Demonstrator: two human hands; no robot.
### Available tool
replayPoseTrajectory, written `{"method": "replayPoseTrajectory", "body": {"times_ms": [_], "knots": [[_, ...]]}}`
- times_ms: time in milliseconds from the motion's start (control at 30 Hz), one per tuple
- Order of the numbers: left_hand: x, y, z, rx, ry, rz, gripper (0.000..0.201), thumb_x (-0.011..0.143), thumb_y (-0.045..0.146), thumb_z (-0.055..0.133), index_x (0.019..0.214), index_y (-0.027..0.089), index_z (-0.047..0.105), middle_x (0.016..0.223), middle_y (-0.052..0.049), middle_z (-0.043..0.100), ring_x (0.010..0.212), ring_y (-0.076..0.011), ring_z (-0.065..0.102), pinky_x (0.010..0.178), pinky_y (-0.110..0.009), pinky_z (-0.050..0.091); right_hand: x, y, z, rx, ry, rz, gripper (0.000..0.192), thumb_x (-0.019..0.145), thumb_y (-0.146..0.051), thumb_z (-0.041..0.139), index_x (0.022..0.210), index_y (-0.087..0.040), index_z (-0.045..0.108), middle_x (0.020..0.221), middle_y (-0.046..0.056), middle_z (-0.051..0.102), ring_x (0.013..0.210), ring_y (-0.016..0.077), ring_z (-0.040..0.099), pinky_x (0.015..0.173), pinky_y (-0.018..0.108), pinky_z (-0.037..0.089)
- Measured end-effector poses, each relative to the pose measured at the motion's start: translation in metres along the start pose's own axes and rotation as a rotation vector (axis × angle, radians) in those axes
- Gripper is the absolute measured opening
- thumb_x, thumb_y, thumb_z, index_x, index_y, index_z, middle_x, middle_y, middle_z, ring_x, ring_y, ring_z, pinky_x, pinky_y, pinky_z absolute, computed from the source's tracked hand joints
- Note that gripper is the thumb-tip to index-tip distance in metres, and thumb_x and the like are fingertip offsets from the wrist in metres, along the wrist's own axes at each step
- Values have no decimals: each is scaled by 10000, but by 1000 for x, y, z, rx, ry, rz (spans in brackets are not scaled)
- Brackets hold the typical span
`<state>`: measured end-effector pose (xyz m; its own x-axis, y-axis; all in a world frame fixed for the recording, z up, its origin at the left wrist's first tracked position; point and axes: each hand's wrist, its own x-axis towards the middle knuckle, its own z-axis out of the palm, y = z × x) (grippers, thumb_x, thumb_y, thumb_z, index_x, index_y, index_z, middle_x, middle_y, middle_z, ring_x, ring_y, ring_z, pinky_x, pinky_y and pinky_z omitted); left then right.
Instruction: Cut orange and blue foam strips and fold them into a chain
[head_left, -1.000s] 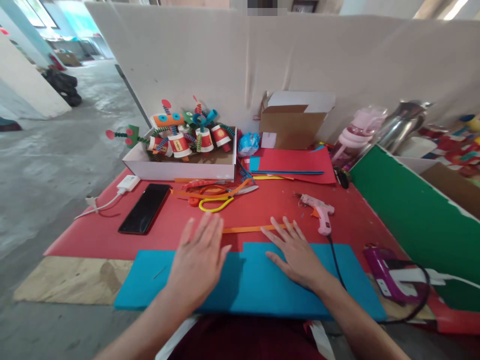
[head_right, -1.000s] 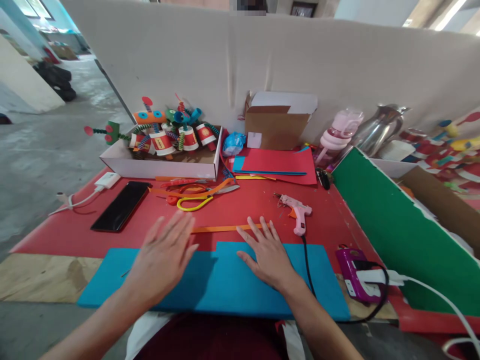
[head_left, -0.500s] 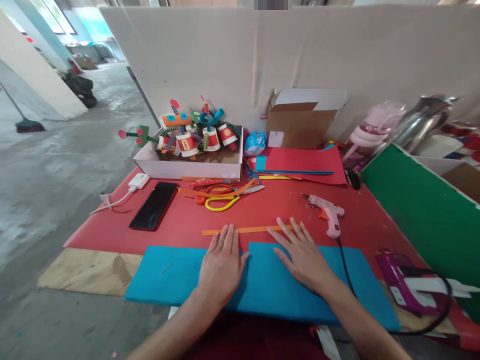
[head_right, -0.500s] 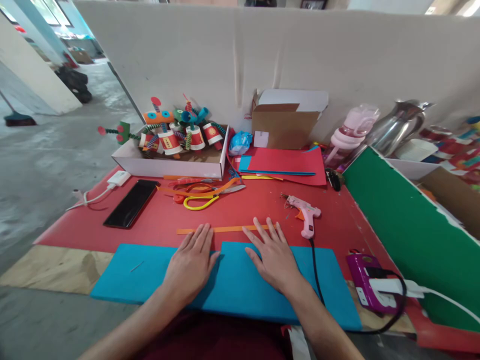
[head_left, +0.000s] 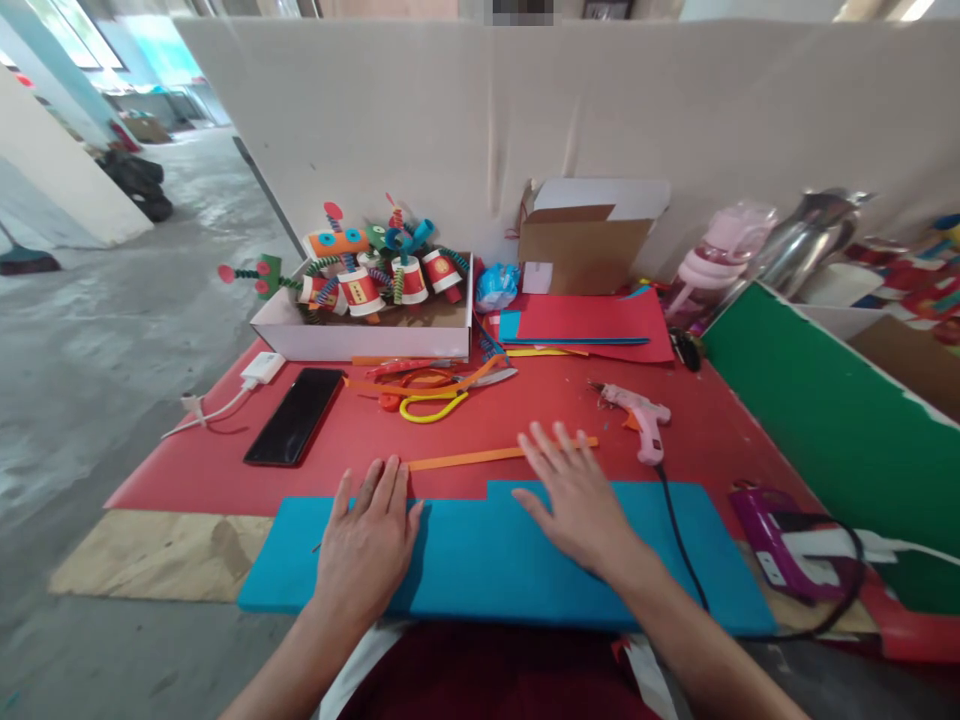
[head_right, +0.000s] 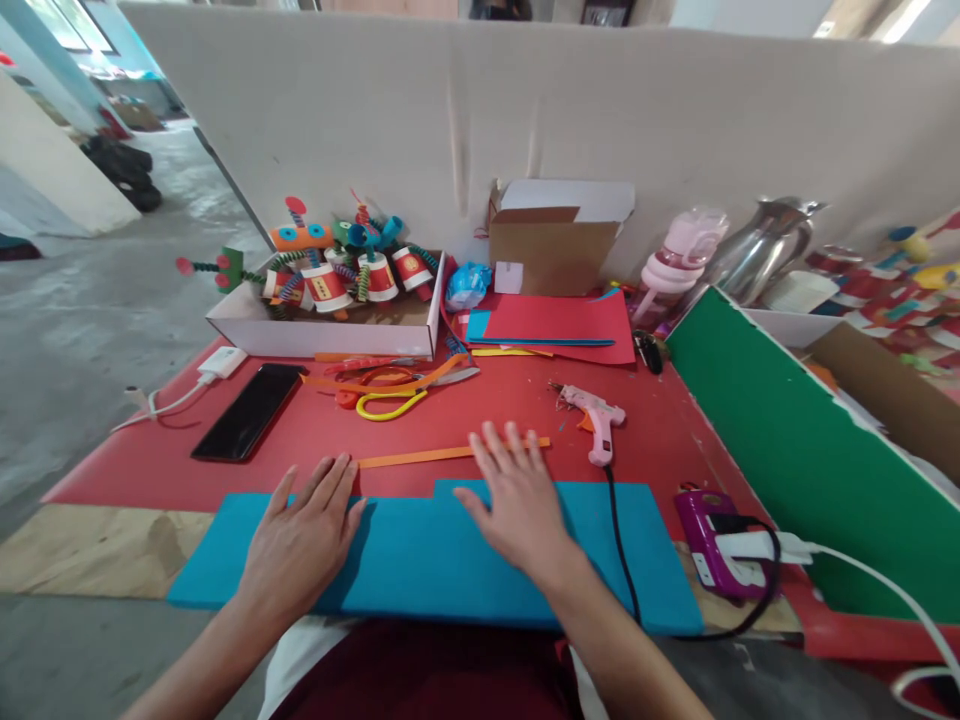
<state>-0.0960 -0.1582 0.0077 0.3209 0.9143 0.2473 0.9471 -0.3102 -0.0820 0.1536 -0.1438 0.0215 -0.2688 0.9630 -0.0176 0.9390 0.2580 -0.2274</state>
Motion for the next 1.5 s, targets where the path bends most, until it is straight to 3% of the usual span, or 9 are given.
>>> {"method": "replayPoseTrajectory", "body": {"times_ms": [133, 233, 333, 667, 933, 1067, 1267, 1400, 1500], "knots": [[0, 0, -1, 6, 0, 24, 474, 930, 296, 301, 1245, 71, 575, 1296, -193, 563, 1200, -331, 528, 1047, -531, 304, 14, -53, 10, 157, -61, -351, 692, 908, -596, 305, 1448, -164, 302, 1512, 64, 302, 1422, 249, 192, 1171, 444, 163], [-1, -2, 0, -22, 4, 44, 478, 924, 290, 304, 1240, 54, 574, 1289, -217, 561, 1208, -350, 517, 1034, -554, 305, 22, -69, 18, 196, -81, -387, 724, 894, -610, 336, 1441, -135, 309, 1504, 86, 317, 1419, 250, 200, 1169, 441, 177], [-2, -3, 1, -35, 13, 43, 479, 920, 296, 316, 1255, 60, 563, 1281, -213, 568, 1215, -348, 512, 1042, -551, 295, 21, -53, 17, 183, -110, -332, 713, 906, -593, 326, 1444, -125, 300, 1515, 85, 291, 1421, 263, 186, 1175, 449, 145], [-2, -5, 4, -31, 13, 56, 501, 931, 331, 300, 1265, 59, 556, 1294, -209, 558, 1215, -350, 509, 1055, -551, 279, -9, 44, 1, 29, -118, -90, 616, 943, -550, 239, 1469, -229, 223, 1532, 18, 244, 1430, 238, 141, 1165, 470, 183], [17, -6, -15, 24, -70, 95, 434, 912, 281, 348, 1197, 68, 598, 1221, -221, 608, 1138, -369, 547, 1001, -570, 311, -11, 48, -10, 2, -87, 12, 641, 932, -573, 231, 1437, -187, 322, 1480, 75, 361, 1395, 248, 273, 1142, 493, 237], [54, 9, -25, -94, -124, 178, 353, 864, 166, 408, 1166, 143, 590, 1219, -155, 608, 1099, -298, 556, 933, -464, 383, 7, 22, -20, 91, 102, -75, 604, 929, -534, 310, 1412, -178, 384, 1445, 103, 420, 1377, 266, 314, 1137, 516, 227], [92, 32, -15, -149, -280, 272, 226, 747, 127, 474, 927, 141, 610, 965, -140, 647, 968, -309, 582, 797, -420, 422, 63, -21, -9, 543, 422, -170, 435, 973, -364, 269, 1219, -238, 604, 1172, 58, 672, 1120, 179, 592, 1022, 378, 413], [95, 28, -7, -227, -252, 268, 202, 684, 82, 458, 789, 176, 602, 884, -116, 643, 935, -289, 593, 746, -370, 433, 74, -16, -6, 569, 623, -131, 440, 974, -322, 243, 1207, -251, 609, 1079, 63, 694, 1045, 194, 604, 955, 377, 435], [111, 19, -8, -446, -300, 210, 136, 663, 83, 452, 672, 193, 532, 788, -67, 633, 802, -220, 614, 670, -295, 432, 65, -4, -11, 525, 752, -96, 444, 965, -325, 244, 1138, -239, 643, 1005, 81, 685, 980, 219, 596, 906, 401, 427]]}}
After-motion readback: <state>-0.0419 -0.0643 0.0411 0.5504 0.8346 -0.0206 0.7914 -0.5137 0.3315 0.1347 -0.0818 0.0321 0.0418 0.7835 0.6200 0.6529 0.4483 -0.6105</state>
